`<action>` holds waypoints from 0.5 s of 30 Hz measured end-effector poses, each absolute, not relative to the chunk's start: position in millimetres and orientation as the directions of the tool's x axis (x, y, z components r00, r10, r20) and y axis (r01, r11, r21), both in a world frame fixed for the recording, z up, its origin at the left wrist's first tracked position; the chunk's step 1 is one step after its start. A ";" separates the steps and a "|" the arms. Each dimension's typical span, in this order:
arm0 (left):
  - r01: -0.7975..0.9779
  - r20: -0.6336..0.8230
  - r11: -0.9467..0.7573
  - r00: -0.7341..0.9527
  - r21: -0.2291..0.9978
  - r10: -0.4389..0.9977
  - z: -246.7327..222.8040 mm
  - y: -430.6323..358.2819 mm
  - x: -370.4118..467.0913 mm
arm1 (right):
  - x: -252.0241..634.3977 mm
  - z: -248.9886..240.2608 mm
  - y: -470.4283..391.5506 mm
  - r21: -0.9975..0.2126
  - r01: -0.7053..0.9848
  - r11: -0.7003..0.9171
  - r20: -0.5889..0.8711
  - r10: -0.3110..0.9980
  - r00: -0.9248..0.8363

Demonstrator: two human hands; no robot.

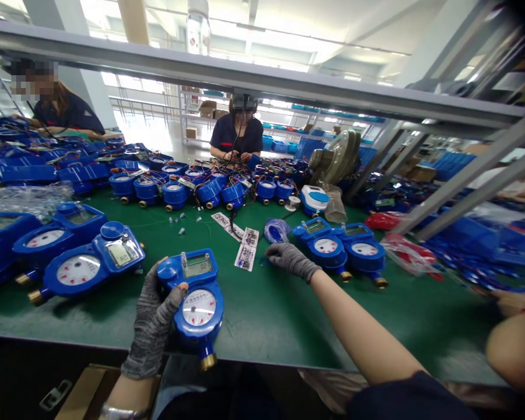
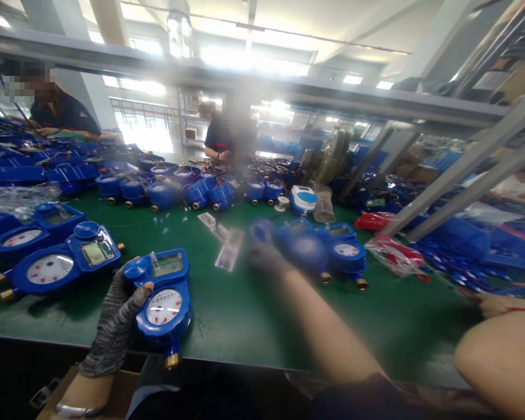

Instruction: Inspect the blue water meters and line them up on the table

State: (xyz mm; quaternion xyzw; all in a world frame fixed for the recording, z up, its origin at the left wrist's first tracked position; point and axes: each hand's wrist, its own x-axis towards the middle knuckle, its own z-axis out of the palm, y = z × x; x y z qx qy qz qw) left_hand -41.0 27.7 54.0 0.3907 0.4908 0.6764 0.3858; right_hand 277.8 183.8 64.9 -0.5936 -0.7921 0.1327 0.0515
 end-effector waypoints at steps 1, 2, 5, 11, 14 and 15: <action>-0.132 0.153 -0.222 -0.401 0.966 0.903 53.9 27.8 -41.4 | 282.7 64.2 185.2 -0.283 0.925 0.253 -0.058 0.958 -0.279; -0.131 0.153 -0.223 -0.404 0.966 0.902 53.5 28.1 -41.9 | 287.5 62.9 186.4 -0.294 0.925 0.242 -0.040 0.964 -0.265; -0.135 0.151 -0.223 -0.406 0.965 0.901 51.5 29.0 -43.1 | 300.3 56.2 185.4 -0.323 0.925 0.203 0.003 0.977 -0.213; -0.115 0.159 -0.232 -0.441 0.966 0.883 50.3 26.4 -35.2 | 313.9 37.9 161.4 -0.361 0.917 0.169 0.061 0.986 -0.158; -0.029 0.204 -0.253 -0.507 0.967 0.837 49.7 24.7 -28.0 | 313.4 29.3 148.7 -0.354 0.919 0.175 0.065 0.985 -0.162; 0.000 0.215 -0.252 -0.522 0.968 0.826 49.3 24.4 -26.2 | 312.0 26.7 145.9 -0.342 0.923 0.175 0.067 0.985 -0.162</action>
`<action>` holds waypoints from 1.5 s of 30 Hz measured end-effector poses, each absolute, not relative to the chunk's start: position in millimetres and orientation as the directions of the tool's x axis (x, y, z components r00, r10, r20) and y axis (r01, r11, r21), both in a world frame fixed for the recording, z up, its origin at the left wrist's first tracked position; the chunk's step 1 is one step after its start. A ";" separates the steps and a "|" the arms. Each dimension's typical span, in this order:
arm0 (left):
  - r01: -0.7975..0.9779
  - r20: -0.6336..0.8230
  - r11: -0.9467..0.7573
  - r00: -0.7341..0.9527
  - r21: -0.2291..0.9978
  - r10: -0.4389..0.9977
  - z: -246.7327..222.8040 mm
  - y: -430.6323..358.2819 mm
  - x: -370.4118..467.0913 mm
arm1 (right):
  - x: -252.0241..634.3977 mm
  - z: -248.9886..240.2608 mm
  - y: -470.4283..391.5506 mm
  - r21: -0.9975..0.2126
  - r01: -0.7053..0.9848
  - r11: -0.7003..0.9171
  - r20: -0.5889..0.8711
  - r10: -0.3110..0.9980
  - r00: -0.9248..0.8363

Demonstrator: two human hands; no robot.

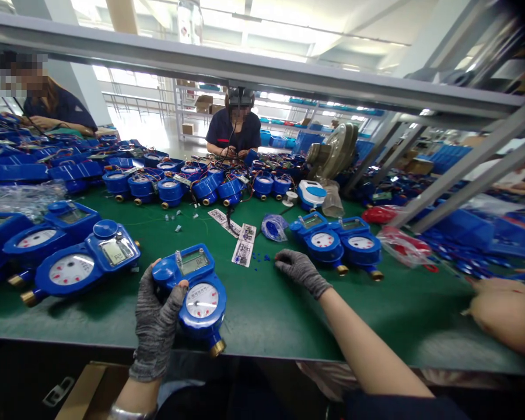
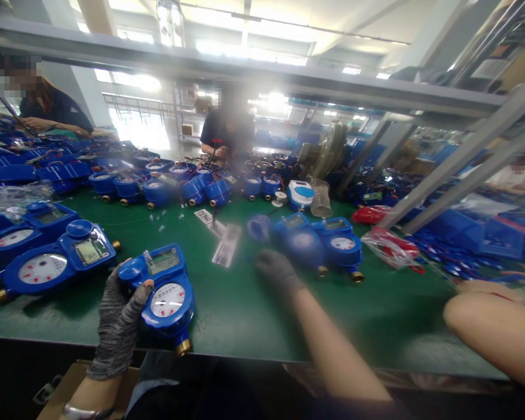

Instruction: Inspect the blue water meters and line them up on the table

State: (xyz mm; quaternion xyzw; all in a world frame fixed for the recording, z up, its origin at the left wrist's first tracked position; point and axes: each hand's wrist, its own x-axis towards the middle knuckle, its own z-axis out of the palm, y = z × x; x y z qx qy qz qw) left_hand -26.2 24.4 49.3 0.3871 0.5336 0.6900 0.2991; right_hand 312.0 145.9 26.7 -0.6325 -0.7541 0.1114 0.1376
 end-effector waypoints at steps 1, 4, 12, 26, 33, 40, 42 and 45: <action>0.020 0.222 -0.250 -0.528 0.968 0.820 48.9 24.3 -24.8 | 310.3 24.2 143.9 -0.325 0.929 0.174 0.070 0.985 -0.160; 0.028 0.227 -0.251 -0.530 0.968 0.817 47.1 24.3 -23.0 | 304.8 18.1 141.4 -0.265 0.949 0.170 0.089 0.984 -0.152; -0.030 0.207 -0.257 -0.507 0.966 0.837 46.6 24.2 -37.7 | 299.7 5.7 137.1 -0.171 0.968 0.185 0.152 0.975 -0.160; -0.152 0.178 -0.237 -0.325 0.959 0.929 62.1 31.9 -51.6 | 190.0 86.2 75.1 -0.409 0.727 0.552 0.437 0.818 -0.375; -0.167 0.180 -0.246 -0.333 0.955 0.925 59.8 30.4 -54.7 | 94.2 97.1 41.5 -0.313 0.633 0.708 0.421 0.701 -0.575; -0.218 0.170 -0.244 -0.309 0.945 0.936 50.4 33.3 -57.1 | 84.5 86.6 34.5 -0.136 0.718 0.682 0.477 0.681 -0.556; -0.233 0.162 -0.239 -0.305 0.943 0.938 48.8 33.6 -56.9 | 81.7 92.5 32.9 -0.130 0.727 0.674 0.463 0.690 -0.557; -0.252 0.150 -0.231 -0.304 0.940 0.941 47.5 33.2 -56.6 | 78.5 104.0 34.6 -0.117 0.713 0.691 0.421 0.685 -0.595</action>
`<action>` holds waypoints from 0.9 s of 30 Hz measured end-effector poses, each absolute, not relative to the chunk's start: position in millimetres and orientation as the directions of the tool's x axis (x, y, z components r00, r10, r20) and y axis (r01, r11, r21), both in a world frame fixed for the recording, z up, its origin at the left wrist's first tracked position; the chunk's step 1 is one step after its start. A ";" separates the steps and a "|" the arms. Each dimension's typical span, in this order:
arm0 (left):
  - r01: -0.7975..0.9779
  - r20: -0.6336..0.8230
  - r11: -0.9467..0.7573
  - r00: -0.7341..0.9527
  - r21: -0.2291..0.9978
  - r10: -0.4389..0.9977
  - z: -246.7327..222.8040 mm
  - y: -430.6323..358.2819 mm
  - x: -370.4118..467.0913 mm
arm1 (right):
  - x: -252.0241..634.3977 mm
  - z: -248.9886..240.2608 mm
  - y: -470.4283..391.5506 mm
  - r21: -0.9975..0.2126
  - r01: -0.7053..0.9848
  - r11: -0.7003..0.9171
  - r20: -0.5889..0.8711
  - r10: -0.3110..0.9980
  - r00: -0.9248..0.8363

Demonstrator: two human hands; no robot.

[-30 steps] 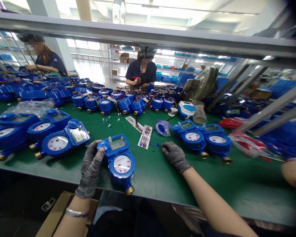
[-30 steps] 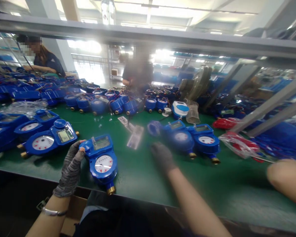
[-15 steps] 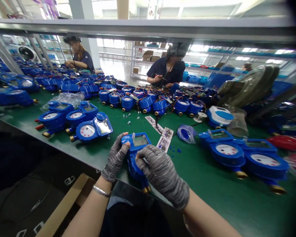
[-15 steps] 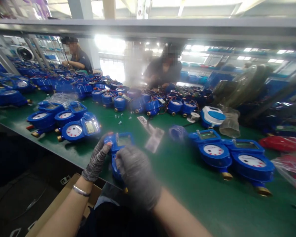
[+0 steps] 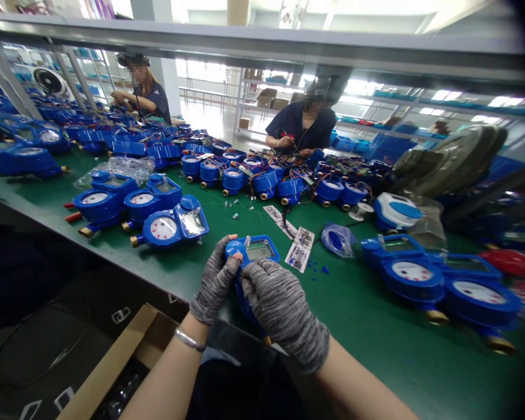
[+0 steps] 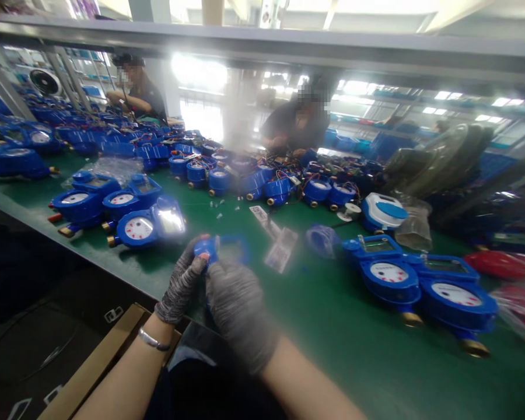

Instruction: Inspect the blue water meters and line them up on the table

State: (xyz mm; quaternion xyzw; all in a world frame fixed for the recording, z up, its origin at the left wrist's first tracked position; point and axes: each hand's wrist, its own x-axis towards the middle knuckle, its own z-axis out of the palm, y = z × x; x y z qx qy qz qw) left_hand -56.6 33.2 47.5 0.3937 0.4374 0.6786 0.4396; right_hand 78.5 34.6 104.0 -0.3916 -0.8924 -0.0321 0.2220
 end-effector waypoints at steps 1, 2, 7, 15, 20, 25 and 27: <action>-0.256 0.146 -0.229 -0.304 0.939 0.941 47.6 33.0 -56.7 | 78.7 106.8 35.7 -0.105 0.697 0.709 0.407 0.670 -0.621; -0.255 0.145 -0.228 -0.306 0.940 0.941 47.9 32.7 -56.7 | 79.8 108.4 36.7 -0.090 0.677 0.731 0.398 0.649 -0.648; -0.215 0.156 -0.229 -0.311 0.949 0.938 53.4 30.6 -55.5 | 96.2 98.5 34.8 -0.014 0.548 0.836 0.451 0.494 -0.743; -0.264 0.120 -0.215 -0.332 0.940 0.935 56.8 32.4 -48.4 | 94.2 107.5 29.0 -0.012 0.442 0.897 0.403 0.409 -0.818; -0.306 0.089 -0.165 -0.248 0.938 0.965 53.3 42.3 -48.5 | 142.3 83.6 45.4 -0.466 0.375 0.801 0.604 0.598 -0.526; -0.390 0.059 -0.059 -0.013 0.919 0.998 60.6 63.0 -45.8 | 229.7 26.6 88.0 -0.550 0.801 0.235 0.425 0.905 0.026; -0.405 0.028 0.015 0.101 0.914 0.994 67.9 70.3 -43.6 | 246.8 10.0 100.5 -0.507 0.839 0.198 0.364 0.931 0.000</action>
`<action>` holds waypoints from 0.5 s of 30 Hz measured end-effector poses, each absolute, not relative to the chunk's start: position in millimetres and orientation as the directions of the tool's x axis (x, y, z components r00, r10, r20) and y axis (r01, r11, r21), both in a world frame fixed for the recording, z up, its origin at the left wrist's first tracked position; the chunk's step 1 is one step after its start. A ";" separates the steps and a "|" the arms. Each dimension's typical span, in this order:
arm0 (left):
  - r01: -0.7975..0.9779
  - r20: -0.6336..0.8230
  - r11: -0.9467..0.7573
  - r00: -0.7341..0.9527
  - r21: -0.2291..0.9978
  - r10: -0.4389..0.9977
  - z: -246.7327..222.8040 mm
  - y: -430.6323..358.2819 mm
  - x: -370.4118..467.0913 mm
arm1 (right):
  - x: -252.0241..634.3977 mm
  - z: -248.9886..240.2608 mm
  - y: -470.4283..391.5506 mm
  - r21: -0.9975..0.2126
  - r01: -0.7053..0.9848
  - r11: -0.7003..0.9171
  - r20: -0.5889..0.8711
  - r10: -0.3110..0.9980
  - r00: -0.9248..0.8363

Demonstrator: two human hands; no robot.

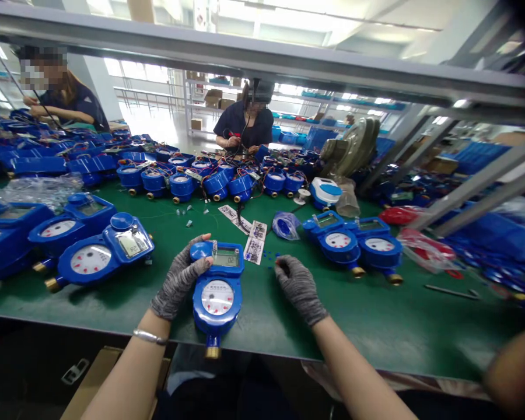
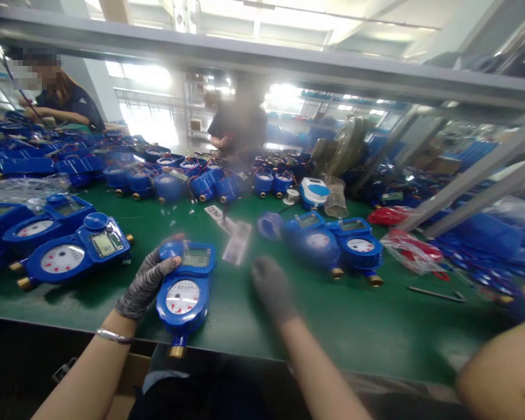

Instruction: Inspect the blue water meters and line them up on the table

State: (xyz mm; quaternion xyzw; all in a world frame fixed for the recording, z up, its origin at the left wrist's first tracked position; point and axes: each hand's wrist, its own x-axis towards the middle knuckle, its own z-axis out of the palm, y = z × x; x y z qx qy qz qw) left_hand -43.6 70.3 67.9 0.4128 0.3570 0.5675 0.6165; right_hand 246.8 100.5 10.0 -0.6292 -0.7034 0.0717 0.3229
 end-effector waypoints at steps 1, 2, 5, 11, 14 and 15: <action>-0.391 0.010 0.044 0.135 0.919 0.991 71.5 71.8 -42.6 | 250.4 4.6 104.5 -0.492 0.847 0.203 0.344 0.939 -0.025; -0.358 -0.005 0.054 0.136 0.932 0.991 74.3 71.0 -41.8 | 251.3 1.0 107.2 -0.474 0.857 0.205 0.324 0.945 -0.046; -0.112 0.057 -0.065 -0.074 0.992 0.996 74.0 52.8 -38.1 | 247.1 -2.1 111.0 -0.420 0.884 0.204 0.277 0.957 -0.089; 0.582 0.386 -0.160 -0.289 0.798 0.876 43.5 -8.3 -11.5 | 244.8 1.5 121.5 -0.381 0.904 0.195 0.193 0.973 -0.128; 0.657 0.482 -0.254 -0.191 0.710 0.855 36.4 -12.2 -8.2 | 245.1 6.4 127.1 -0.408 0.897 0.171 0.168 0.980 -0.110; 0.661 0.504 -0.293 -0.150 0.691 0.850 36.3 -9.6 -11.3 | 244.0 8.9 127.1 -0.427 0.888 0.169 0.164 0.981 -0.108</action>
